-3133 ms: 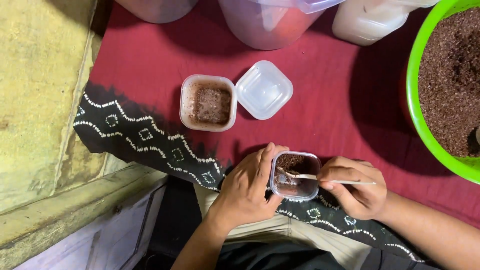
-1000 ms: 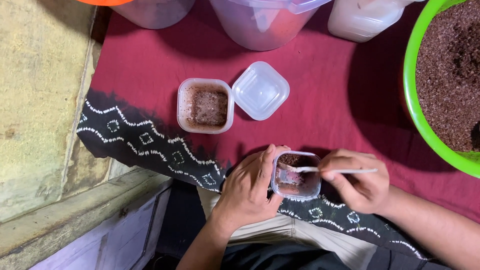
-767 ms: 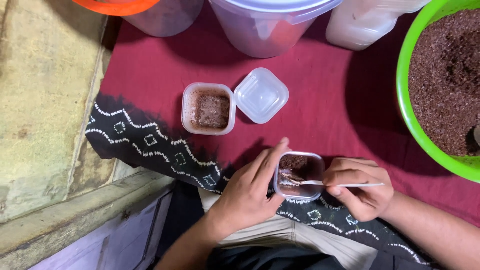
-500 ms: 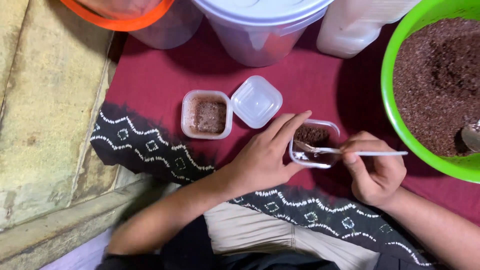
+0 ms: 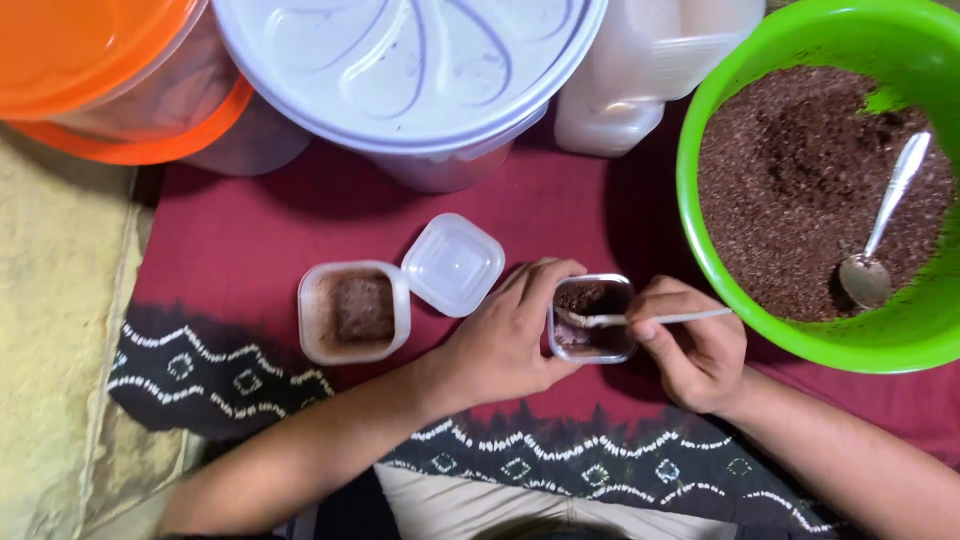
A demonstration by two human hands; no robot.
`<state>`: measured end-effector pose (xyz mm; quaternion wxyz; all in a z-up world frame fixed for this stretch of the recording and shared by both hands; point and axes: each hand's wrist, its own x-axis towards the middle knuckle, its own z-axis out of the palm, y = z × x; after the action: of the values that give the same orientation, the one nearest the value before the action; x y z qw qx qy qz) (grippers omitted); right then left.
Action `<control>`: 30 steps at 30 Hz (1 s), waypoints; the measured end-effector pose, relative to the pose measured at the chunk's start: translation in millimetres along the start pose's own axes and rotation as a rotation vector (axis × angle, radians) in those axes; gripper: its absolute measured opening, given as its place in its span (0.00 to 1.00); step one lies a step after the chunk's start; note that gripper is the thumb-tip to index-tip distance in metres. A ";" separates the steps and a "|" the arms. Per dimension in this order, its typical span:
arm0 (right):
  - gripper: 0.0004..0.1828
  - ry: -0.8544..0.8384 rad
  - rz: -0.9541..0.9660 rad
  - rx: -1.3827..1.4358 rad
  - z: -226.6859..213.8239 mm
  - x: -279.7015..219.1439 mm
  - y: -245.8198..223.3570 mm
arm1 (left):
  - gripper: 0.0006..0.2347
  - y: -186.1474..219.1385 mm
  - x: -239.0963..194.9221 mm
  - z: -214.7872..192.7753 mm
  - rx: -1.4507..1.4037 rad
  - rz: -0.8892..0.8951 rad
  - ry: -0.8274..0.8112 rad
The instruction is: Filling small plastic containers with brown granular material using a spoon from a large bowl.
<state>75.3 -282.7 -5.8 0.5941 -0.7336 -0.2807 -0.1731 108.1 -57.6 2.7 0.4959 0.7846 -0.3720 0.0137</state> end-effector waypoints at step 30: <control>0.09 0.078 -0.257 0.090 13.4 15.8 -16.7 | 0.38 18.0 11.5 -4.8 0.032 0.000 -0.126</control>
<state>76.3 -264.2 13.3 0.6097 -0.6569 -0.3566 -0.2637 107.3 -64.6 23.4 0.4588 0.7918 -0.4020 -0.0297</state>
